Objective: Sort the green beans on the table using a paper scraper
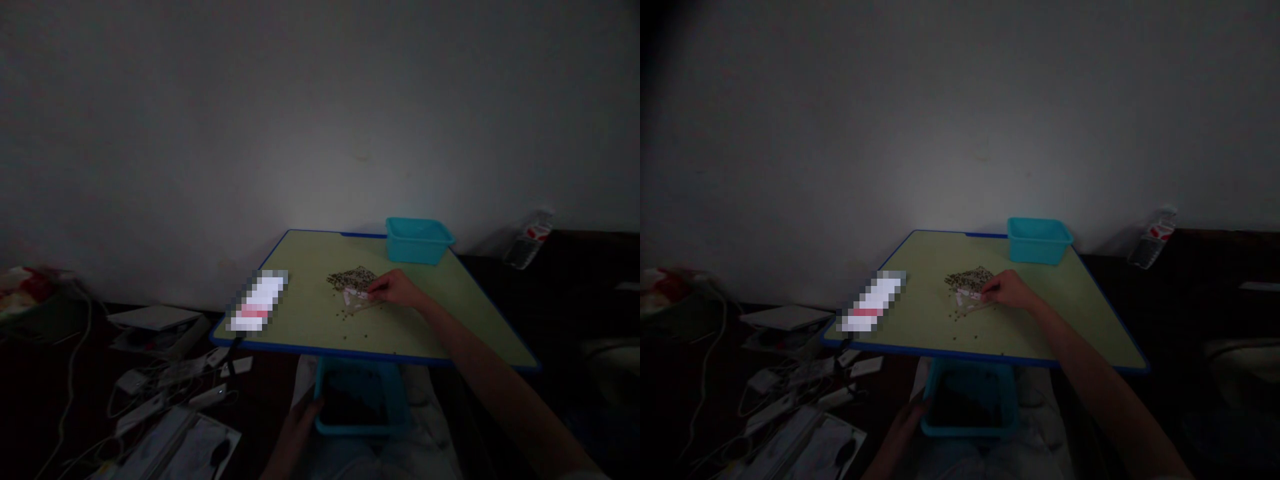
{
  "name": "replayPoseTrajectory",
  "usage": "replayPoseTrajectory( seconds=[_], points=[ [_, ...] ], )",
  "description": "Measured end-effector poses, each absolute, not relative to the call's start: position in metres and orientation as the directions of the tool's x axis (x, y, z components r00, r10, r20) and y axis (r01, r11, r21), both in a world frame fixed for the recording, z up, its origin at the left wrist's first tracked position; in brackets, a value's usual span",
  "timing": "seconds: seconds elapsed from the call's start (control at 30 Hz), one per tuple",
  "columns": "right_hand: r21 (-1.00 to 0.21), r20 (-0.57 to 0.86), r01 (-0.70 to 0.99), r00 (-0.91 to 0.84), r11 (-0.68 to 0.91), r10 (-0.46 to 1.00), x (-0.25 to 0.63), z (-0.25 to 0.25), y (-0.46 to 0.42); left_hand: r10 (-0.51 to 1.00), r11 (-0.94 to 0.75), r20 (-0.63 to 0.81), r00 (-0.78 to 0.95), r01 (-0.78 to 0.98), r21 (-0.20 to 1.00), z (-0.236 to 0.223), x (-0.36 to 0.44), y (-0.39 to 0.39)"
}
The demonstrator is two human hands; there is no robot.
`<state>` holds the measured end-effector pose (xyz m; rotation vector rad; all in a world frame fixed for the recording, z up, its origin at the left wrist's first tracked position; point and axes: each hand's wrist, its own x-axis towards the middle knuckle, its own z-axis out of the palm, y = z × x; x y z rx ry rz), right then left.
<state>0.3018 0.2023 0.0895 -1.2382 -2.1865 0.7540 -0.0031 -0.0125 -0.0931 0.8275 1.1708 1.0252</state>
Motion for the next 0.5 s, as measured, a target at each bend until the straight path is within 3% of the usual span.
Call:
replayPoseTrajectory(
  seconds=[0.23,0.5],
  points=[
    [-0.690,0.199,0.603,-0.374,0.400,0.906,0.300,0.089,0.205,0.978,0.198,-0.206,0.013,0.231,0.953,-0.068,-0.003,-0.009],
    [-0.668,0.175,0.617,-0.413,0.416,0.894,0.297,0.086,0.203,0.987,0.129,-0.152,0.062,0.282,0.951,-0.064,-0.003,-0.010]
  ],
)
